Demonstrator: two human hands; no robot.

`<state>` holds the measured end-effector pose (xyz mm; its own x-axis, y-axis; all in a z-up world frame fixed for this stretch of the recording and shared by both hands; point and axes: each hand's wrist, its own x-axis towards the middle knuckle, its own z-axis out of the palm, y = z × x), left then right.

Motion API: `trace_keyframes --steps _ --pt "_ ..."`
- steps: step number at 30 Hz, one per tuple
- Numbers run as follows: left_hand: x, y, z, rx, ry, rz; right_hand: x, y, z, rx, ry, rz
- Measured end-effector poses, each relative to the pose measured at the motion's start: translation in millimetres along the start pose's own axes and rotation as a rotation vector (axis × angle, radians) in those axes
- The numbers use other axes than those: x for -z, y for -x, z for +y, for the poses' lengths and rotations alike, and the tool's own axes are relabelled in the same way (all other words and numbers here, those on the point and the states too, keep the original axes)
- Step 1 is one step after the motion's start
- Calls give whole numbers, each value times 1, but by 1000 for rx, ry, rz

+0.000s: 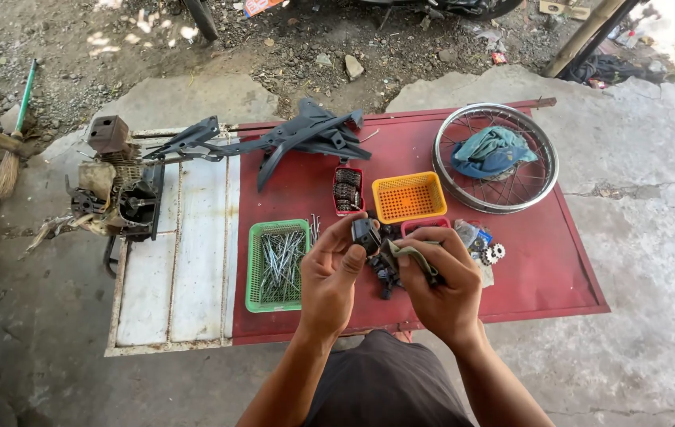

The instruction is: The person cleans a small black mechanical part using a cloth, wiping it thoroughly while holding it in their hands. They then place the part into a red basket on the table and pick up another similar part to continue the cleaning process.

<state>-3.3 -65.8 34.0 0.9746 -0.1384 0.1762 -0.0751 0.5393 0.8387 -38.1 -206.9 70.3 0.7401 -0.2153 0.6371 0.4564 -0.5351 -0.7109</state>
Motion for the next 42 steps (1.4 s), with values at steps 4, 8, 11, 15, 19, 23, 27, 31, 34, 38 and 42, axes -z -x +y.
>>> trace_keyframes --steps 4,8,11,15,19,23,27,31,34,38,42 --pt "-34 7 -8 -28 -94 -45 28 -12 14 -3 -39 -30" --pt "-57 17 -25 -70 -211 -51 58 -20 31 -37 -94 -119" --pt "-74 30 -40 -65 -261 -47 81 -24 39 -48 -81 -176" --pt "-89 38 -42 -63 -305 -37 97 -25 45 -46 -86 -210" --pt "-95 38 -42 -87 -294 16 100 -18 44 -11 -94 -233" --pt "-95 42 -41 -71 -266 41 94 -11 43 42 -84 -167" --pt "-84 40 -30 -63 -245 46 78 -2 37 105 -87 -126" --pt "-61 34 -16 -76 -217 -17 61 -7 23 -3 -161 -117" --pt "-40 27 1 -71 -252 -50 44 -13 17 -151 -261 -209" --pt "-13 28 21 -84 -273 -87 21 -11 -4 -163 -205 -260" --pt "17 18 33 -128 -295 -110 -13 -6 -16 -121 -155 -234"
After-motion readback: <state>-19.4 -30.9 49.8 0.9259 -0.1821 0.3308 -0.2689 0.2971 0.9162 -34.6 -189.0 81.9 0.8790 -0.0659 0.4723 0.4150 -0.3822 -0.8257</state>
